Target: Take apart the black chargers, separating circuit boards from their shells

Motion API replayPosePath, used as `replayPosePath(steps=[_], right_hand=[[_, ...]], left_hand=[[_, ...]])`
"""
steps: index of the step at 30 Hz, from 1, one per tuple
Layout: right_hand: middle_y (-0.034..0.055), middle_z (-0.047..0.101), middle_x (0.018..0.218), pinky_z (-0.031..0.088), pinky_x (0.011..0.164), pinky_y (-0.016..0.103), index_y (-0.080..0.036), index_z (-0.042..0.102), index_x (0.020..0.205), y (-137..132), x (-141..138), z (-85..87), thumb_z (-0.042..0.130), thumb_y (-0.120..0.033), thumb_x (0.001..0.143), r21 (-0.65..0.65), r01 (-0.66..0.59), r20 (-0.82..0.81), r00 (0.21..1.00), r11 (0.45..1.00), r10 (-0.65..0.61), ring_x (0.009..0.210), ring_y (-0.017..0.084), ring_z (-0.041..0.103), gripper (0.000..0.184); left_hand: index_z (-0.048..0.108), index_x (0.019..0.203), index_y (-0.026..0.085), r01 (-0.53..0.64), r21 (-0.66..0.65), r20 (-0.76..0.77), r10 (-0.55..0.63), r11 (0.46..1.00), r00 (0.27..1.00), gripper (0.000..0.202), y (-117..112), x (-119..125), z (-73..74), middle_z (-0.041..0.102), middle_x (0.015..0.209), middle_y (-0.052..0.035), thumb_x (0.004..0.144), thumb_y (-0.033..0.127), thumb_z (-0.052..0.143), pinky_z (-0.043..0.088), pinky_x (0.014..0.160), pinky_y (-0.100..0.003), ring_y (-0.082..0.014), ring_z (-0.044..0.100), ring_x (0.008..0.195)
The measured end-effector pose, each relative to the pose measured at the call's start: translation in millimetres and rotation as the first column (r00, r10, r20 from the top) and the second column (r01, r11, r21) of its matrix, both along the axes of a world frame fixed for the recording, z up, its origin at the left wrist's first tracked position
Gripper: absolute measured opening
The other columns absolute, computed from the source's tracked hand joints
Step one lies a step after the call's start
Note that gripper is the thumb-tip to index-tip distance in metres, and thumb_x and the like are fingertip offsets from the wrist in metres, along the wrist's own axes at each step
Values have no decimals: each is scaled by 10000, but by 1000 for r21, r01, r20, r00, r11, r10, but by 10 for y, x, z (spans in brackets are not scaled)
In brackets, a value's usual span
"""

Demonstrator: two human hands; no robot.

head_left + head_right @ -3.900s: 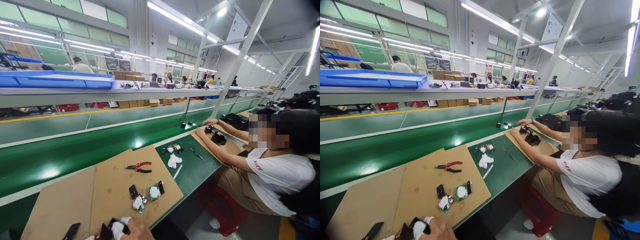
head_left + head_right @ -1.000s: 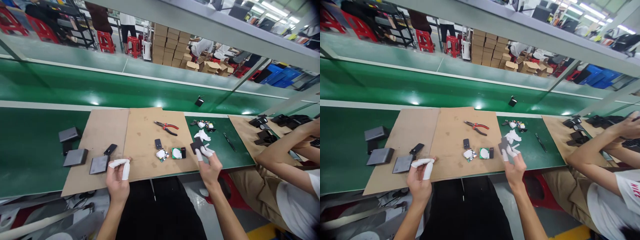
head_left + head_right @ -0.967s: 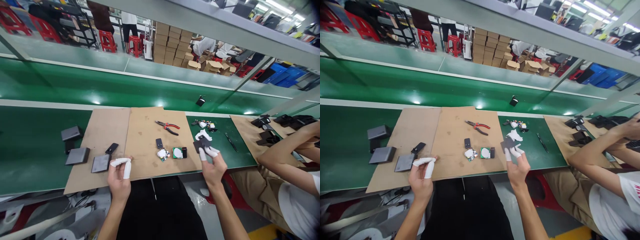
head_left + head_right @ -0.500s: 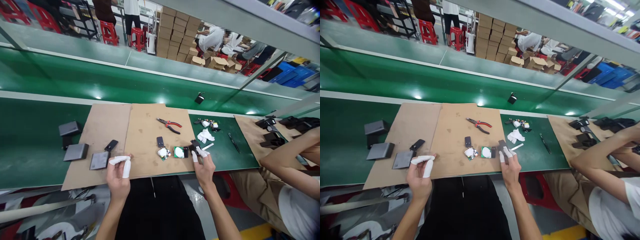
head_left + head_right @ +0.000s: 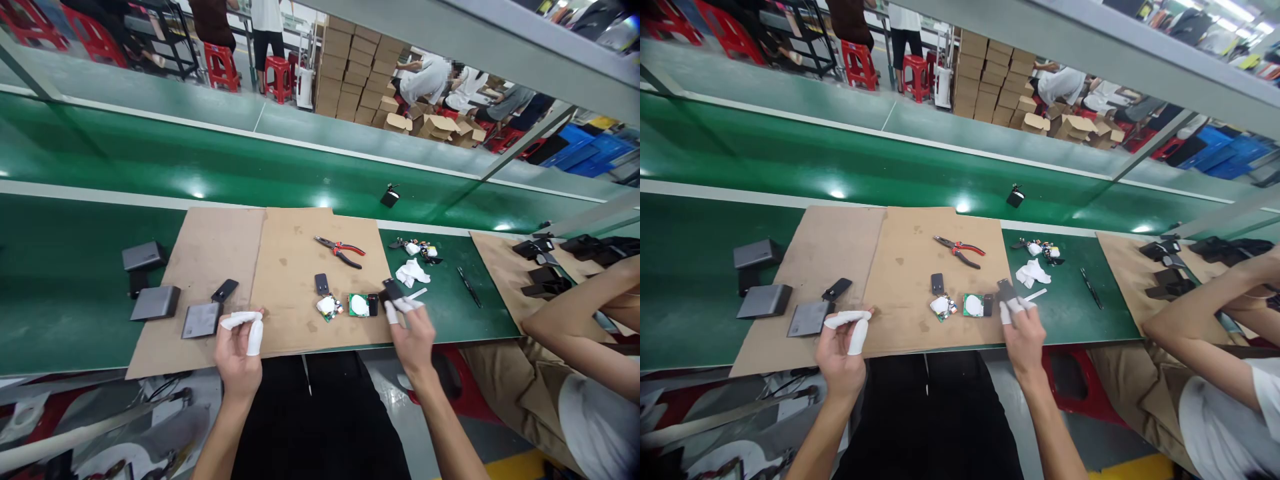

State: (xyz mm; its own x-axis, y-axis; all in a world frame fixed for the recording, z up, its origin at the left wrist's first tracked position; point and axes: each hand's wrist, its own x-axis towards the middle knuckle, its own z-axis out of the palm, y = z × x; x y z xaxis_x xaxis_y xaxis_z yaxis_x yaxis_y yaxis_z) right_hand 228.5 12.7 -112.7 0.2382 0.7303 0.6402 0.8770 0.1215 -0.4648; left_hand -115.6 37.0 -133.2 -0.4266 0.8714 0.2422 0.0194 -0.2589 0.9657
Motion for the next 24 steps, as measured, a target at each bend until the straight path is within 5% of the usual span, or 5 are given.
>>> replayPosePath(steps=[6, 10, 11, 16, 24], right_hand=[[57, 717, 858, 619, 777, 353, -200, 798, 919, 21, -49, -131, 817, -399, 916, -69, 10, -186, 982, 998, -23, 787, 204, 709, 200], [113, 782, 1103, 667, 848, 407, -181, 716, 1295, 62, -284, 224, 653, -464, 1042, -11, 44, -443, 895, 999, -44, 953, 223, 771, 384], [111, 781, 1172, 675, 871, 411, -205, 653, 1402, 56, -392, 374, 577, -468, 1085, 4, 46, -560, 828, 999, -36, 993, 210, 778, 419], [42, 736, 1405, 650, 1025, 288, -303, 697, 1399, -118, -943, 1142, 695, -471, 1033, 69, -131, -995, -79, 989, 59, 1213, 146, 739, 403], [-11, 770, 1375, 584, 1141, 253, -338, 639, 1485, -340, -1147, 1435, 738, -283, 1012, 170, -334, -866, -500, 927, -21, 1250, 126, 751, 486]], left_hand=[[677, 1060, 212, -4, -4, -6, 4, 1000, 1000, 193, 1, 8, 3, 666, 1070, -53, 969, 365, 751, 628, 1040, -436, -233, 758, 1054], [690, 1053, 209, 11, 25, -12, -10, 1000, 1000, 178, 7, 8, -2, 653, 1074, -50, 962, 343, 762, 632, 1039, -434, -231, 761, 1052], [691, 1052, 208, 17, 27, -9, -17, 999, 1000, 173, 9, 7, -3, 651, 1072, -49, 963, 338, 762, 632, 1041, -430, -229, 762, 1054], [686, 1046, 198, 6, 29, -7, -6, 1000, 1000, 175, 25, 1, -10, 657, 1060, -46, 950, 314, 775, 631, 1028, -391, -217, 770, 1040], [677, 1027, 194, -4, 53, -27, 6, 999, 1000, 199, 51, 7, -32, 643, 1031, -31, 935, 329, 791, 637, 1013, -390, -206, 771, 1018]])
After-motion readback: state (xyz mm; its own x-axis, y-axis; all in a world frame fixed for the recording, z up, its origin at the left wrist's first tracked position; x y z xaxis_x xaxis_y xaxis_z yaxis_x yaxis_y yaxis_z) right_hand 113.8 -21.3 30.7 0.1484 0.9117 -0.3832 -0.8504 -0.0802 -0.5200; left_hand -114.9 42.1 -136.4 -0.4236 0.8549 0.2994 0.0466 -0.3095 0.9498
